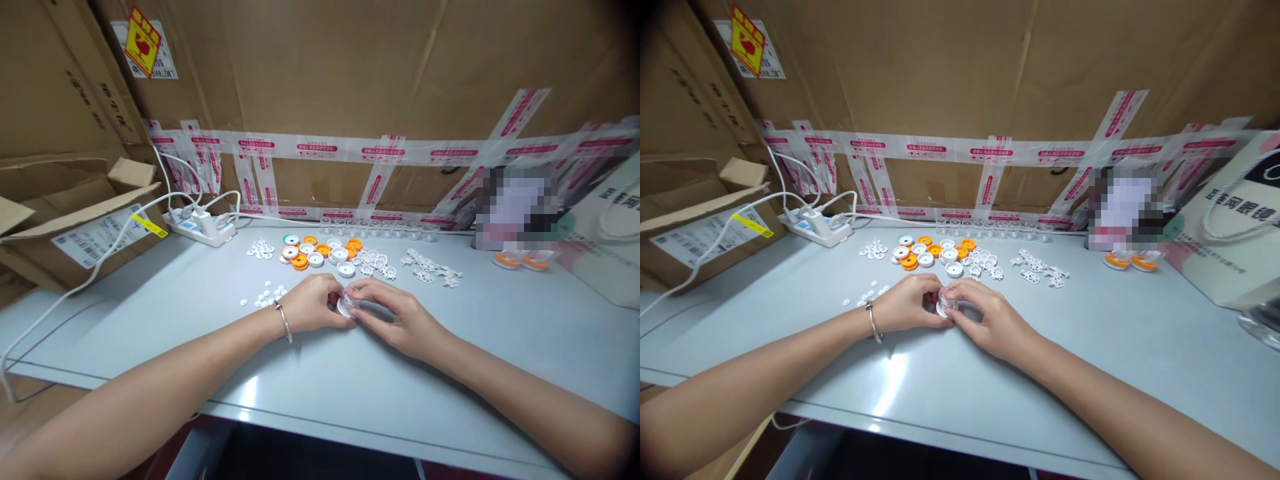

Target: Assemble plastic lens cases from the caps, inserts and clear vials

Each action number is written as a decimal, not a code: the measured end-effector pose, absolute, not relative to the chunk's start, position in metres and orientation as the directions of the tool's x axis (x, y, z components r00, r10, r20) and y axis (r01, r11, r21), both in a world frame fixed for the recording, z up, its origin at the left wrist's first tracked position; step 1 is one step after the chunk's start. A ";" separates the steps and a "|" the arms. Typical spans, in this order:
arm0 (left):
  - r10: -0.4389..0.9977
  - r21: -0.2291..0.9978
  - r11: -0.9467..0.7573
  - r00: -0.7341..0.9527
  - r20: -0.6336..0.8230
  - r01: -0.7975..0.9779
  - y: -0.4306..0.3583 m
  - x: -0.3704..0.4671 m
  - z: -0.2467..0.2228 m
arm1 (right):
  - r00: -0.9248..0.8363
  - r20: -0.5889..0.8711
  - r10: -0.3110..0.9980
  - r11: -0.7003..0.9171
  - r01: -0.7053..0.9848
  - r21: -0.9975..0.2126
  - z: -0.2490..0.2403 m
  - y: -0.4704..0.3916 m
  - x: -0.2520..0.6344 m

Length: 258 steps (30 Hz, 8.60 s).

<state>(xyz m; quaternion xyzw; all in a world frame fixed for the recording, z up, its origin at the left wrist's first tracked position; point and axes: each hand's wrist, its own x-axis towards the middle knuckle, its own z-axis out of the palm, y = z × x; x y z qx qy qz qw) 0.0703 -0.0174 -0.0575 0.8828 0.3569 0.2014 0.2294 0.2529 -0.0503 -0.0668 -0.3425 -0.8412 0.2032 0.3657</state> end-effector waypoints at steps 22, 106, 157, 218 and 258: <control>0.665 0.776 -0.597 0.668 0.336 0.203 -0.028 0.058 -0.029 | -0.424 0.672 0.608 0.777 0.491 -0.394 -0.048 -0.060 0.258; 0.647 0.189 -0.762 0.729 0.224 0.619 -0.031 0.064 -0.037 | -0.288 -0.078 0.954 -0.192 -0.390 -0.901 -0.065 -0.063 0.226; 0.679 0.591 -0.697 0.638 0.363 0.405 -0.020 0.050 -0.017 | -0.323 -0.083 0.943 -0.222 -0.423 -0.878 -0.061 -0.064 0.226; 0.874 0.937 -0.306 0.439 0.207 0.167 -0.027 0.073 -0.032 | -0.383 -0.079 0.920 -0.328 -0.644 -0.692 -0.053 -0.065 0.223; 0.862 0.843 -0.487 0.281 0.422 0.227 -0.029 0.067 -0.026 | 0.356 0.109 0.928 0.018 0.250 -0.968 -0.032 -0.028 0.346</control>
